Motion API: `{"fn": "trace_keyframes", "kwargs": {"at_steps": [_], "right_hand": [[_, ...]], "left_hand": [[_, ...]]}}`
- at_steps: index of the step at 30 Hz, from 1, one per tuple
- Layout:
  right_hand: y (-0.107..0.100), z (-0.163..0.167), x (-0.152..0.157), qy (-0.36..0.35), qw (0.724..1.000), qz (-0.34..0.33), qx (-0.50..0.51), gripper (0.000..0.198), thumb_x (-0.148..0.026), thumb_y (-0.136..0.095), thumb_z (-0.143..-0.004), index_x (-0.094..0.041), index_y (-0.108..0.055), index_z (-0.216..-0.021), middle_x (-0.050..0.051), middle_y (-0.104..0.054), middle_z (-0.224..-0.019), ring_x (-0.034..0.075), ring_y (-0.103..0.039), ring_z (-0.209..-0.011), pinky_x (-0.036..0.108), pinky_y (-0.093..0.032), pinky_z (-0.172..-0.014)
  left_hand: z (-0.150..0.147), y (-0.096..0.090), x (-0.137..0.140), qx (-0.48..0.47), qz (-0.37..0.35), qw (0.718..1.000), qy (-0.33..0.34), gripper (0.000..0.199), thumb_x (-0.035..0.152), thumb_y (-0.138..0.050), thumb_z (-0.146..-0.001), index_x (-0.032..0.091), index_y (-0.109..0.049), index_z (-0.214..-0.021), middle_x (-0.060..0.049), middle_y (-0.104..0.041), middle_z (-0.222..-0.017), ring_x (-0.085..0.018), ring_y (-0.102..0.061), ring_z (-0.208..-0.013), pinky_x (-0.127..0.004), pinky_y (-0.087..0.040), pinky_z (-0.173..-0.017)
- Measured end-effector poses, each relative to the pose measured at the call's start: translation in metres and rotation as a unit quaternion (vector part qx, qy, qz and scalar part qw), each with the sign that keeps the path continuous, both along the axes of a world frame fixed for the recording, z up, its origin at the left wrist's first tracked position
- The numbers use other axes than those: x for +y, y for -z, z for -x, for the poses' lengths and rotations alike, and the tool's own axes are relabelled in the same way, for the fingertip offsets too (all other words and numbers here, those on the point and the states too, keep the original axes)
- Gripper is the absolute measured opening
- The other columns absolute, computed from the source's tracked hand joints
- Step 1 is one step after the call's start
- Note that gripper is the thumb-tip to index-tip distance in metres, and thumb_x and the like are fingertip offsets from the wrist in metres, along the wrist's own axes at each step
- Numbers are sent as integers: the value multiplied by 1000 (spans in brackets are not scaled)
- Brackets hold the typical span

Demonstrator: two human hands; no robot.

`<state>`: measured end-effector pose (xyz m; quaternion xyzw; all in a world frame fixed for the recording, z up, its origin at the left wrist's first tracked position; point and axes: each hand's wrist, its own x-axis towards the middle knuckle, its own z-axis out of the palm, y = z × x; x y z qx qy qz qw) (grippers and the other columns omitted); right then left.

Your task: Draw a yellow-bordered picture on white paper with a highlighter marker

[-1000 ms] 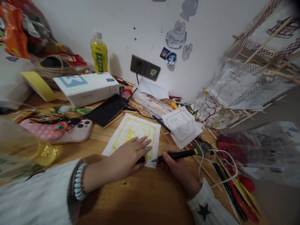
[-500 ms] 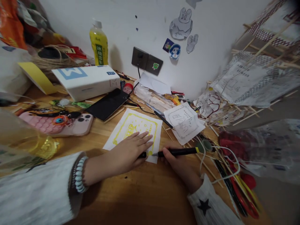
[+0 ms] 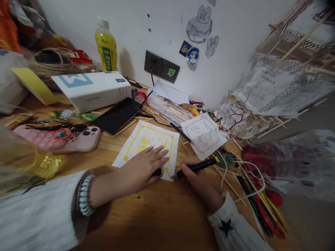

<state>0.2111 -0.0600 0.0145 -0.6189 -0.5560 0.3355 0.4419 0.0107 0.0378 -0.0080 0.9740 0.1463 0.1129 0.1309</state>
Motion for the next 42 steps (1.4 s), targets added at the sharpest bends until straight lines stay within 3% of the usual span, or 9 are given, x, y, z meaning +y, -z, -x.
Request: {"fn": "trace_keyframes", "kwargs": {"at_steps": [9,16,24,34,42], "right_hand": [[7,-3,-3,19,998,7,57,25,-36,-59,-77,-20,-62,-57,1,-62,-57,16,-57,-57,26,-46,-51],[11,-7,0,19,999,-8,24,28,-35,-55,-84,-20,-60,-61,-2,-53,-52,11,-46,-46,22,-35,-42],[10,-5,2,17,1000,15,11,28,-40,-56,-83,-21,-58,-62,-3,-52,-51,11,-44,-44,22,-32,-40],[2,-2,3,26,1000,14,0,23,-33,-56,-78,-22,-57,-59,-3,-49,-48,12,-43,-44,23,-32,-40],[8,-4,1,50,998,12,19,23,-35,-57,-75,-21,-59,-57,0,-59,-57,14,-52,-53,25,-41,-47]], "left_hand": [[0,-2,-1,5,3,1000,-3,60,22,-59,-84,17,-42,-141,-14,-31,-152,-28,-29,-140,-47,-22,-114],[-1,-2,0,8,2,1000,-2,61,22,-58,-83,18,-40,-142,-13,-29,-153,-27,-27,-141,-47,-23,-114],[0,1,1,-14,18,1000,2,58,23,-56,-85,18,-41,-141,-12,-31,-153,-27,-27,-141,-46,-21,-115],[-1,1,0,9,-3,1000,-5,60,23,-57,-84,18,-41,-142,-12,-31,-153,-27,-28,-141,-46,-22,-114],[-1,0,0,13,5,1000,-4,60,24,-56,-84,18,-40,-142,-12,-30,-153,-27,-27,-141,-46,-22,-114]]}}
